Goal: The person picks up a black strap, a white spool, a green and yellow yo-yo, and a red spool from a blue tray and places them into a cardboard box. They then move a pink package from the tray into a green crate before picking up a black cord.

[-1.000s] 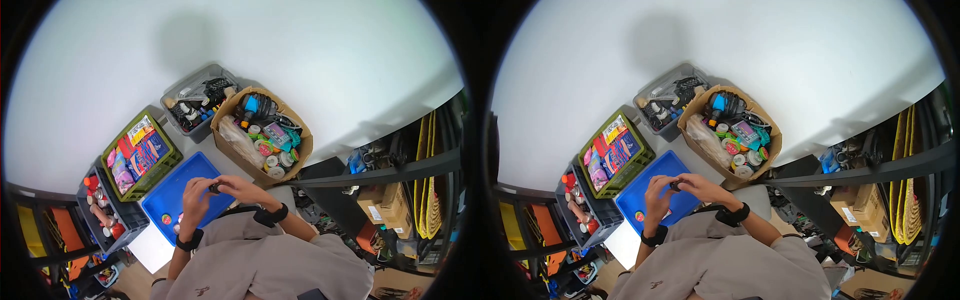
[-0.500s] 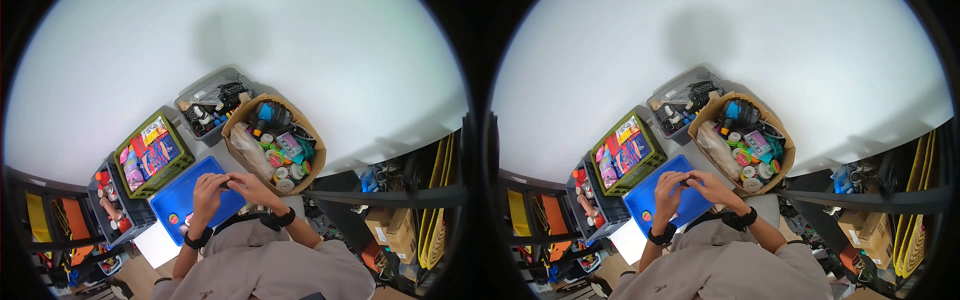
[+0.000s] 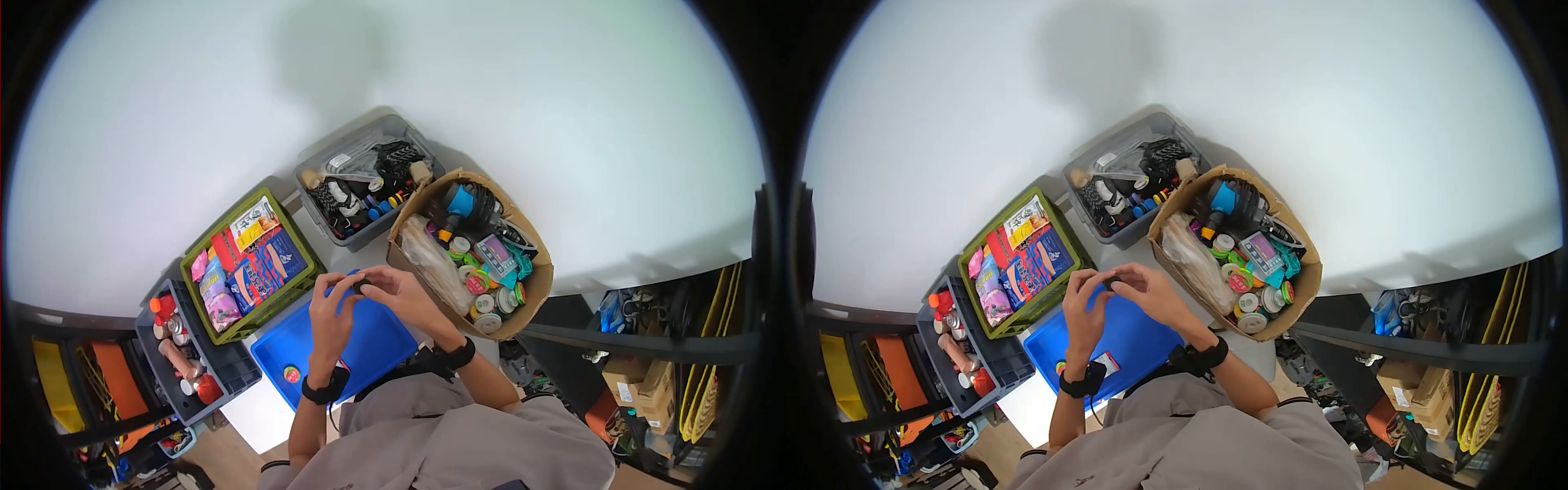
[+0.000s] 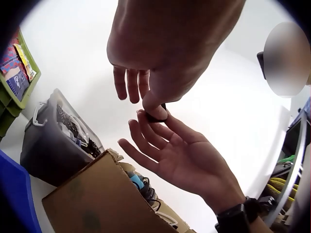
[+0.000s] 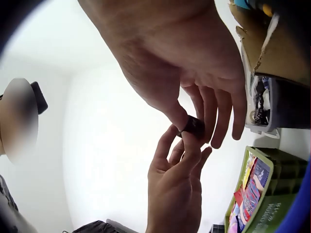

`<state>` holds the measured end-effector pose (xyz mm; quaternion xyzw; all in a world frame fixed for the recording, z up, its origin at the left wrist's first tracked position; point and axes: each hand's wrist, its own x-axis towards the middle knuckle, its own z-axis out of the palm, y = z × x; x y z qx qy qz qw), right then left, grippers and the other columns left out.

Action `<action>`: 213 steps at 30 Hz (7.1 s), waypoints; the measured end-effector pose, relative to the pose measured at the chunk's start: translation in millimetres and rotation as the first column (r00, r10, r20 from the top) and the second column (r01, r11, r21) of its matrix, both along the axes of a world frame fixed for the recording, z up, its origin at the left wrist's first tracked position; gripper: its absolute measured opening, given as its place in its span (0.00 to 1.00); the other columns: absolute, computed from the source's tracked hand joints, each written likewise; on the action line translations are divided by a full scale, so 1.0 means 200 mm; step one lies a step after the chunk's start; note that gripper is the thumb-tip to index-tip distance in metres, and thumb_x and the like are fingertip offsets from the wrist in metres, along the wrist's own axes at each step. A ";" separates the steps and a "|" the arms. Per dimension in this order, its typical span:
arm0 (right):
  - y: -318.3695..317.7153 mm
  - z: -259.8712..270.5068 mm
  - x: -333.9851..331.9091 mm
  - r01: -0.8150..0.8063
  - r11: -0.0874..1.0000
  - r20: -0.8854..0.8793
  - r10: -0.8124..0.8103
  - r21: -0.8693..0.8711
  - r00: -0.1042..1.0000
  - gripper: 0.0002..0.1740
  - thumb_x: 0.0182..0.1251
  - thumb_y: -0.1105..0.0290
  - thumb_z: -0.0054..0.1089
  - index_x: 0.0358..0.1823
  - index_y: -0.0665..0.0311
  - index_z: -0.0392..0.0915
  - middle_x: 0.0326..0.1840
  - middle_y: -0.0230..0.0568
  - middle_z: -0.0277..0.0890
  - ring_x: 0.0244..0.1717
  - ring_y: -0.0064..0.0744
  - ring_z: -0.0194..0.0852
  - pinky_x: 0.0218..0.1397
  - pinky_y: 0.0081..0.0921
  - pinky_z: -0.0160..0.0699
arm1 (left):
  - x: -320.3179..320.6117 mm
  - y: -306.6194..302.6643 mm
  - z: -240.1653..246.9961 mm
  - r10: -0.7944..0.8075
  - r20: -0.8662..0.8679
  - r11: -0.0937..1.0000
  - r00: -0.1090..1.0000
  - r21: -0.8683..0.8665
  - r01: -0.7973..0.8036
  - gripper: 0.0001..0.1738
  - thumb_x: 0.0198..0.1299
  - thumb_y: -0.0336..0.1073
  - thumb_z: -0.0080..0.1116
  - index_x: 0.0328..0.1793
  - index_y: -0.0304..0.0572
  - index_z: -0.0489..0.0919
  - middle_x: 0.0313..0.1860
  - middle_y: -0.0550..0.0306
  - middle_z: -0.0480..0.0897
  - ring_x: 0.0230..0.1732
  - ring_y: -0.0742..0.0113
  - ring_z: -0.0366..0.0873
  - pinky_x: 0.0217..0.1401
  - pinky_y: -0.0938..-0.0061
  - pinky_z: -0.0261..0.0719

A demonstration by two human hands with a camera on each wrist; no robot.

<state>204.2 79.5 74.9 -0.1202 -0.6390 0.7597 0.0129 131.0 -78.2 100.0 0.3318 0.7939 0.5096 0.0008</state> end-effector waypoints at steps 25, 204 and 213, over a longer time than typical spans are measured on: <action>0.00 -0.49 -0.72 0.419 0.358 -0.177 -0.546 0.834 0.819 0.10 0.69 0.73 0.64 0.49 0.70 0.80 0.48 0.53 0.81 0.51 0.55 0.78 0.54 0.45 0.76 | -0.60 0.32 -0.67 -0.043 -0.020 0.988 0.999 -0.151 0.039 0.21 0.63 0.23 0.56 0.63 0.33 0.80 0.57 0.43 0.84 0.66 0.45 0.76 0.69 0.55 0.73; -1.13 -0.17 -0.41 -0.274 0.903 -0.061 0.310 0.330 0.949 0.21 0.64 0.72 0.75 0.57 0.70 0.81 0.51 0.40 0.85 0.51 0.26 0.84 0.56 0.26 0.82 | -0.01 -1.31 -0.34 0.193 0.798 0.752 0.570 0.253 -0.609 0.12 0.68 0.36 0.70 0.49 0.34 0.87 0.38 0.59 0.88 0.33 0.78 0.82 0.37 0.80 0.83; -1.25 -0.25 -1.27 -0.122 0.776 -0.162 0.278 0.619 0.947 0.20 0.56 0.69 0.79 0.50 0.63 0.86 0.48 0.46 0.79 0.44 0.42 0.83 0.48 0.36 0.82 | -0.72 -1.38 -0.42 0.330 0.727 0.624 0.602 0.311 -0.717 0.13 0.68 0.30 0.67 0.55 0.31 0.82 0.42 0.56 0.85 0.44 0.72 0.85 0.43 0.75 0.88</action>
